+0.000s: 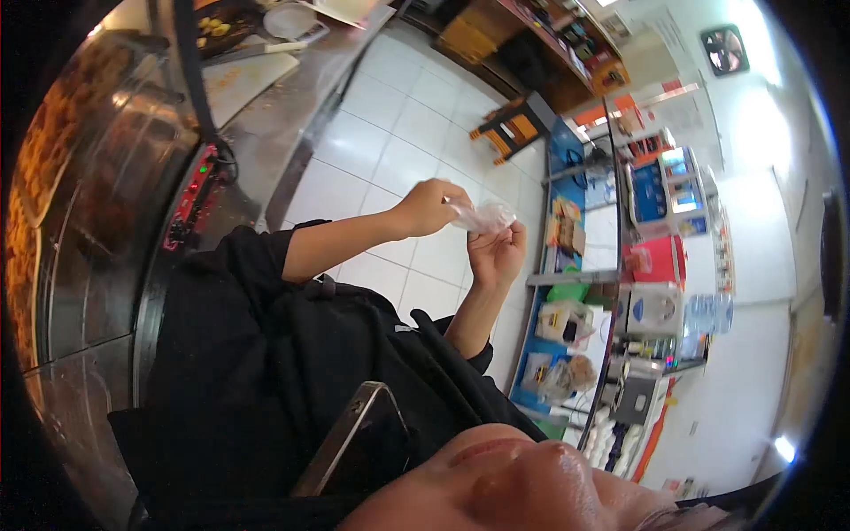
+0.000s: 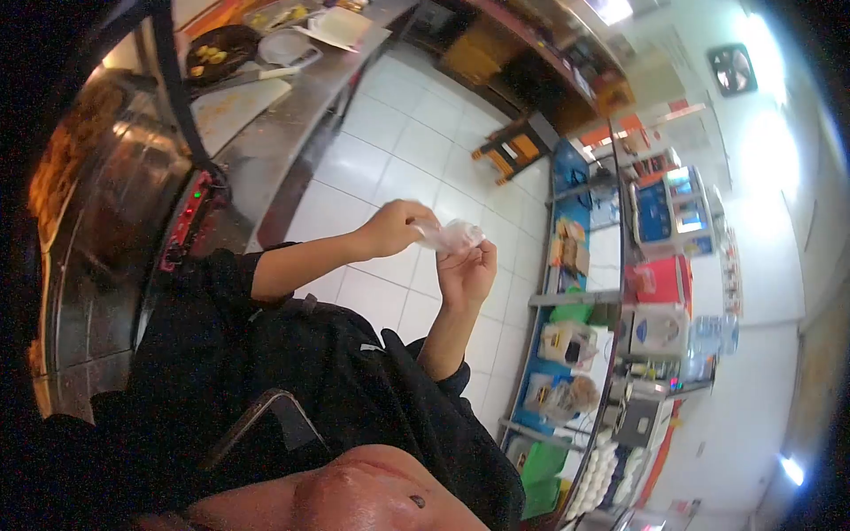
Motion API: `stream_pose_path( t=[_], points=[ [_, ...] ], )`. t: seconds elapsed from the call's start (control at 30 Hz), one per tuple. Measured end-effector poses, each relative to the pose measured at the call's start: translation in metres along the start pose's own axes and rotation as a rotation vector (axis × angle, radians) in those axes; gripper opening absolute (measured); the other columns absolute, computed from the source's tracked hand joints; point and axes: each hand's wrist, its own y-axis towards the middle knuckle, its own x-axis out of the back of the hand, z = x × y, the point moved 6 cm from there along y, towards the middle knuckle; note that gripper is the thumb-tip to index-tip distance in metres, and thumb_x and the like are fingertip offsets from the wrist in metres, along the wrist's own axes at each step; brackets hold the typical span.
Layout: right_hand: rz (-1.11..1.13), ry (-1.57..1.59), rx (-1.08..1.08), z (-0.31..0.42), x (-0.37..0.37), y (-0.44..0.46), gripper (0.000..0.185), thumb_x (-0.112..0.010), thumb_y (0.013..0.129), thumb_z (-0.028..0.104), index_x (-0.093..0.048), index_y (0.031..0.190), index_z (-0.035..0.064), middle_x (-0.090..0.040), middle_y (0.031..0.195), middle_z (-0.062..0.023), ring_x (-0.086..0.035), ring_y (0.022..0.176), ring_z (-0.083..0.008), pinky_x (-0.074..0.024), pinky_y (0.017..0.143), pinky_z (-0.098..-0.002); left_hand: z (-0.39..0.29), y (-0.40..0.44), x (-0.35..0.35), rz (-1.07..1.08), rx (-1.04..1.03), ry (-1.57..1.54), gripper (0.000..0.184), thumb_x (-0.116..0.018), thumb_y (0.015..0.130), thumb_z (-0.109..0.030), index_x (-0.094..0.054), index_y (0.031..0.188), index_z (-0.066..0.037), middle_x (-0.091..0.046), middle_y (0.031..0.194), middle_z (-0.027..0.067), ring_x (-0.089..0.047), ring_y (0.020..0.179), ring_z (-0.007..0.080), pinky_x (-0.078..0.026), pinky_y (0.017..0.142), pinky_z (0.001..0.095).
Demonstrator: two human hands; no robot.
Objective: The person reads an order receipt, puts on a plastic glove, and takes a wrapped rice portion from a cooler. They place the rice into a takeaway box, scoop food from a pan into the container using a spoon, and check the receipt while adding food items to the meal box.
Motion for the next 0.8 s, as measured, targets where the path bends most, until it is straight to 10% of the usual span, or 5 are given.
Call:
stream_pose_path(
  t=[0.17,0.23,0.63,0.73,0.8],
  points=[
    [-0.105,-0.032,0.143,0.085,0.054,-0.102,0.02,-0.045,0.09,0.014,-0.056,0.098,-0.0002,-0.063,0.098,-0.0127,-0.062,0.089,-0.0243,-0.0498,0.084,-0.0402,-0.025,-0.003,-0.146,0.52,0.077,-0.373,0.018,-0.052,0.074,0.002,-0.067,0.082,-0.004,-0.063,0.073,0.0033,-0.055,0.067,0.0102,-0.043,0.065,0.025],
    [-0.535,-0.267,0.397,0.118,0.061,-0.159,0.015,-0.045,0.094,0.019,-0.052,0.088,0.007,-0.059,0.084,-0.0039,-0.058,0.077,-0.0139,-0.0486,0.07,-0.0262,-0.034,-0.015,-0.214,0.719,0.199,-0.52,0.015,-0.054,0.075,0.001,-0.067,0.082,-0.003,-0.066,0.079,0.0041,-0.058,0.07,0.0121,-0.045,0.068,0.0255],
    [-0.789,-0.281,0.981,0.272,0.109,-0.412,0.016,-0.052,0.092,0.023,-0.054,0.094,0.0075,-0.059,0.082,-0.0015,-0.061,0.076,-0.0133,-0.0523,0.067,-0.0287,-0.117,-0.083,-0.488,1.44,0.57,-1.165,0.021,-0.052,0.074,-0.004,-0.062,0.09,0.002,-0.063,0.095,0.013,-0.06,0.09,0.0218,-0.045,0.089,0.0337],
    [-0.787,-0.471,0.953,0.277,0.111,-0.422,0.024,-0.05,0.093,0.029,-0.054,0.098,0.0063,-0.059,0.076,-0.0007,-0.061,0.067,-0.0142,-0.0523,0.063,-0.0296,-0.126,-0.11,-0.514,1.723,0.993,-1.24,0.028,-0.045,0.076,-0.005,-0.059,0.098,0.004,-0.062,0.097,0.0147,-0.061,0.092,0.025,-0.045,0.09,0.0366],
    [-0.215,0.106,0.739,0.271,0.108,-0.406,0.032,-0.046,0.093,0.037,-0.056,0.098,0.0065,-0.057,0.065,0.0001,-0.059,0.055,-0.0151,-0.0511,0.054,-0.0291,-0.113,-0.129,-0.533,1.829,1.226,-1.225,0.037,-0.041,0.076,-0.003,-0.053,0.11,0.005,-0.061,0.104,0.0158,-0.061,0.095,0.0248,-0.05,0.086,0.0386]
  ],
)
